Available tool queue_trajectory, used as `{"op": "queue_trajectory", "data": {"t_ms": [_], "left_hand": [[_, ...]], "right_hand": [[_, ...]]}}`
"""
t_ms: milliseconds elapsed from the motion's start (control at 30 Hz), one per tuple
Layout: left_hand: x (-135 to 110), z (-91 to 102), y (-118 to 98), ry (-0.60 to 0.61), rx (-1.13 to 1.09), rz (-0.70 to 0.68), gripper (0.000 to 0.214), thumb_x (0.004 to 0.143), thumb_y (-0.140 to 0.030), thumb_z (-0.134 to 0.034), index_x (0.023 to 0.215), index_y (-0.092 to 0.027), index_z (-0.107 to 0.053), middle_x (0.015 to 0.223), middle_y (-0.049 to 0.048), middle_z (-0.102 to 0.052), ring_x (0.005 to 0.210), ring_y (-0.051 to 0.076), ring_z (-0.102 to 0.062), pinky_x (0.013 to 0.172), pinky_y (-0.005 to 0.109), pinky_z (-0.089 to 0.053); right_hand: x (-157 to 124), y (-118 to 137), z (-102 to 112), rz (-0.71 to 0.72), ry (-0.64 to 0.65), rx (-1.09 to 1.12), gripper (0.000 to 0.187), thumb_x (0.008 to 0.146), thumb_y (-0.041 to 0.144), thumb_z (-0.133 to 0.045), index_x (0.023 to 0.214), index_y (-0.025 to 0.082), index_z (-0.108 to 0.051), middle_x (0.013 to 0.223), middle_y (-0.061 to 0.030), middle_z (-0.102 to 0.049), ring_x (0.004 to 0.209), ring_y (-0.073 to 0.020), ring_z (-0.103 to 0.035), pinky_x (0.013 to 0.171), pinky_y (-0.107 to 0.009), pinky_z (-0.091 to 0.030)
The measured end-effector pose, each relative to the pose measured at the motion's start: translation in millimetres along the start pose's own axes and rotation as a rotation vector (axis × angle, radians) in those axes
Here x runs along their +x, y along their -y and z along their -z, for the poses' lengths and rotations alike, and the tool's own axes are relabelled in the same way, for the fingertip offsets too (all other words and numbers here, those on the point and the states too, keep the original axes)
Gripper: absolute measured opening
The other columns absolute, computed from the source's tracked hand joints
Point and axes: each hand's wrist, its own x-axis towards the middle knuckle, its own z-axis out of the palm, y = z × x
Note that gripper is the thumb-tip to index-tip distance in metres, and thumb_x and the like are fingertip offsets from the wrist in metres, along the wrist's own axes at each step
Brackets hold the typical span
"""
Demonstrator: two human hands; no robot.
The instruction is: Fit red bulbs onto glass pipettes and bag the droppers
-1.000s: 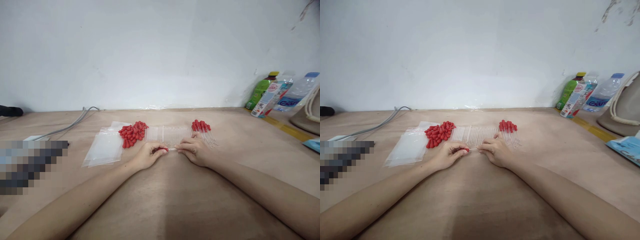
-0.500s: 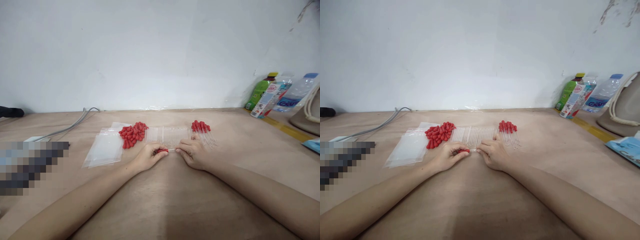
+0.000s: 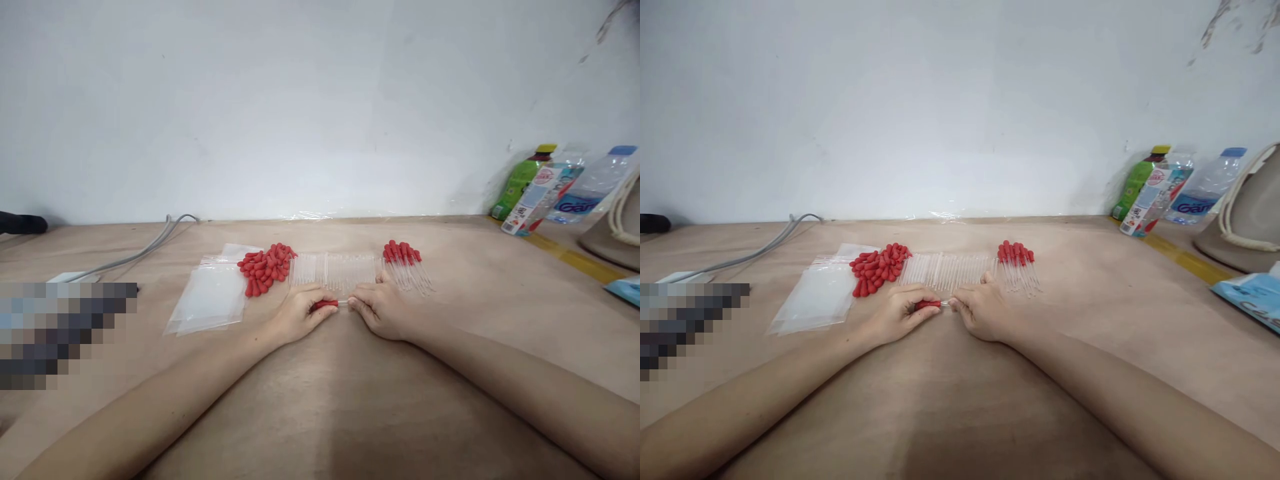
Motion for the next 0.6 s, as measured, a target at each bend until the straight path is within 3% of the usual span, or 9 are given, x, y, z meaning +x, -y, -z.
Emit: {"op": "queue_trajectory", "data": {"t_ms": [167, 300, 433, 500, 600], "left_hand": [[0.1, 1.0, -0.8, -0.002, 0.009, -0.006, 0.015, 0.082, -0.024, -0.051, 0.087, -0.016, -0.062, 0.075, 0.0027, -0.060, 0.069, 0.012, -0.055, 0.063, 0.023, -0.043], [-0.9, 2.4, -4.9, 0.004, 0.013, 0.004, 0.014, 0.082, -0.025, -0.051, 0.088, -0.017, -0.061, 0.076, 0.0019, -0.059, 0.071, 0.013, -0.054, 0.065, 0.024, -0.044], [-3.7, 1.6, -5.2, -0.040, -0.043, 0.093, 0.029, 0.080, -0.024, -0.052, 0.109, -0.019, -0.049, 0.084, 0.0019, -0.054, 0.064, 0.010, -0.052, 0.058, 0.023, -0.045], [-4.8, 1.0, -4.2, -0.069, -0.068, 0.143, 0.042, 0.078, -0.023, -0.053, 0.117, -0.020, -0.039, 0.091, 0.0027, -0.050, 0.061, 0.009, -0.050, 0.054, 0.022, -0.046], [-5.5, 0.7, -3.3, -0.058, -0.054, 0.157, 0.040, 0.078, -0.022, -0.053, 0.116, -0.022, -0.038, 0.092, 0.0022, -0.048, 0.060, 0.008, -0.049, 0.056, 0.023, -0.046]], "right_hand": [[2.1, 2.9, 7.0, -0.025, 0.073, 0.002, 0.031, 0.089, 0.025, -0.031, 0.066, 0.016, -0.050, 0.062, 0.0016, -0.057, 0.057, -0.0095, -0.043, 0.069, -0.029, -0.021], [3.4, 9.3, 23.9, 0.046, 0.118, -0.097, 0.029, 0.087, 0.025, -0.036, 0.069, 0.017, -0.056, 0.070, -0.0027, -0.061, 0.067, -0.0131, -0.047, 0.070, -0.031, -0.022], [5.7, 0.8, 40.8, 0.048, 0.119, -0.132, 0.022, 0.082, 0.024, -0.044, 0.072, 0.021, -0.063, 0.069, -0.0018, -0.064, 0.069, -0.0149, -0.050, 0.071, -0.033, -0.022], [7.7, -12.8, 47.9, -0.081, 0.077, -0.106, 0.021, 0.080, 0.026, -0.046, 0.072, 0.022, -0.065, 0.068, -0.0009, -0.065, 0.065, -0.0142, -0.051, 0.072, -0.033, -0.025], [9.2, -40.0, 57.2, -0.489, -0.073, -0.066, 0.024, 0.078, 0.034, -0.045, 0.072, 0.022, -0.066, 0.065, -0.0010, -0.064, 0.059, -0.0141, -0.053, 0.064, -0.029, -0.030]]}}
